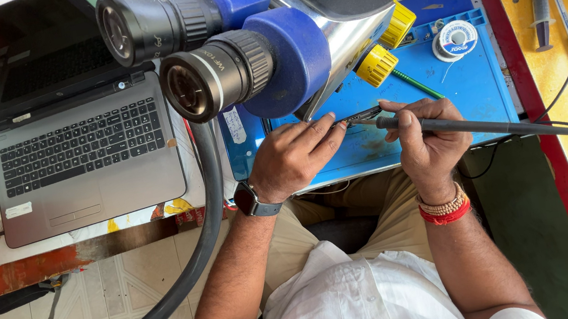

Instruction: The person solders a small phone circuit board held under a stereo microscope, using a soldering iron in one hand and a green pick in the other to position and work on the board. They briefly reach to a power supply on the bench, then continue soldering and repositioning the board on the blue mat.

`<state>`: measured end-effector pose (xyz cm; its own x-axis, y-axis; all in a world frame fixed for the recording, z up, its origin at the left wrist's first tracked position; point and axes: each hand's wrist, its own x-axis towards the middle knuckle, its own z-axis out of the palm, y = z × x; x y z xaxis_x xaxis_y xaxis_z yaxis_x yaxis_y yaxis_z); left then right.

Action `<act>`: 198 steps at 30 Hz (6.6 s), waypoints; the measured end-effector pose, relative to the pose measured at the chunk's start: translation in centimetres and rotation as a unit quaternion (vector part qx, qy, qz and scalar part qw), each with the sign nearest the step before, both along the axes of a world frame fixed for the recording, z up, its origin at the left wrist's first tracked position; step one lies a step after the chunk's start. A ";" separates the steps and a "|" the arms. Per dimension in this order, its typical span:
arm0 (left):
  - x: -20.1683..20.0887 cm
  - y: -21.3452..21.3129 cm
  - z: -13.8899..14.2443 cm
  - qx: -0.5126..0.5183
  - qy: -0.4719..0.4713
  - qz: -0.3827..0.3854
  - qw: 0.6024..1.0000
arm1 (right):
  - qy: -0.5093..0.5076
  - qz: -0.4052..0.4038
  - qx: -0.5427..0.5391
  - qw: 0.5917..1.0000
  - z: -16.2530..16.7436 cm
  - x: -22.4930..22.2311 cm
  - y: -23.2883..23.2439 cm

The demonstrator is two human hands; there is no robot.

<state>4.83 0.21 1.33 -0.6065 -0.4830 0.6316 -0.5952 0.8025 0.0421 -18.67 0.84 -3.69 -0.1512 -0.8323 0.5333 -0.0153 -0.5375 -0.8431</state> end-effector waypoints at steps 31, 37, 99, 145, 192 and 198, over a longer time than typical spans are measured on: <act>0.1 0.0 -0.2 -0.008 -0.011 0.000 1.000 | -0.021 0.002 0.008 1.000 -0.3 0.0 0.1; 0.6 -0.5 0.1 -0.022 -0.043 -0.016 0.999 | -0.027 0.004 0.010 1.000 -0.3 0.0 0.1; 1.1 -0.9 0.5 -0.056 -0.068 -0.096 0.991 | -0.021 0.008 -0.023 0.999 -0.3 0.1 1.9; 1.0 -1.1 0.2 -0.045 -0.063 -0.096 0.992 | -0.026 0.003 -0.009 1.000 -0.5 0.1 1.8; -4.3 3.2 -1.6 0.017 0.105 0.212 0.971 | -0.049 -0.142 -0.025 0.988 -4.7 -5.8 3.5; -4.4 3.3 -1.6 0.024 0.098 0.216 0.971 | -0.045 -0.142 -0.025 0.989 -4.8 -6.0 3.5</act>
